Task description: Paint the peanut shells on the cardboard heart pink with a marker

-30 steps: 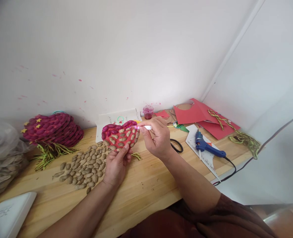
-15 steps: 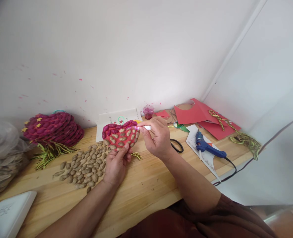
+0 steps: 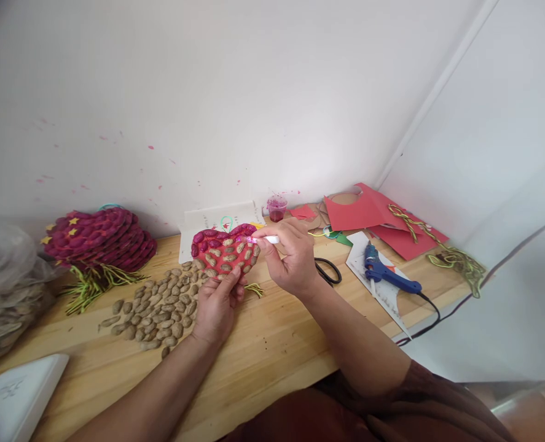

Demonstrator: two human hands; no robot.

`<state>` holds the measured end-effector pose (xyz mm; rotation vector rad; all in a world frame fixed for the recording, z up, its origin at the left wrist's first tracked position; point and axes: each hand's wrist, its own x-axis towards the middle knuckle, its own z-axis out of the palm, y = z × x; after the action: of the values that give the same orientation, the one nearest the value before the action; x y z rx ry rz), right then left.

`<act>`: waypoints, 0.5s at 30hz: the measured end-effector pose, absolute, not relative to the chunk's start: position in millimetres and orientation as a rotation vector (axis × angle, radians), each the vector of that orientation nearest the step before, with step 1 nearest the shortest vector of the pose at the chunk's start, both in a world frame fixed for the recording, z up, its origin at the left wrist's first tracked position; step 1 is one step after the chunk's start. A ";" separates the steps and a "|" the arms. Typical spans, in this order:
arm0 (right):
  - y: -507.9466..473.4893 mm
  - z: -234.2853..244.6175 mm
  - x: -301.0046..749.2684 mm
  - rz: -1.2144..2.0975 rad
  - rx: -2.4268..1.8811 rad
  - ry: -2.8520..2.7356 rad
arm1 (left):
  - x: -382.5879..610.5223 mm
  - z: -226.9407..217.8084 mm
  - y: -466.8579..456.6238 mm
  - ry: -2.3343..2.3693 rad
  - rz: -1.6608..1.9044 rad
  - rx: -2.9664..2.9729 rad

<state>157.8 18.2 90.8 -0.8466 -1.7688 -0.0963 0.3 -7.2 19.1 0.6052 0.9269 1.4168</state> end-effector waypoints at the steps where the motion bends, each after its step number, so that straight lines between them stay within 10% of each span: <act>1: 18.2 90.3 157.2 -0.097 -0.838 -1.780 | 0.4 19.4 -7.3 0.925 1.415 0.610; 15: 19.4 87.7 160.2 -0.067 -0.863 -1.744 | 0.8 24.6 -8.0 0.934 1.416 0.550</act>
<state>160.2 19.4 87.7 -0.8627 -1.7441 -0.0675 0.8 -8.0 24.6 0.5499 0.9341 1.4163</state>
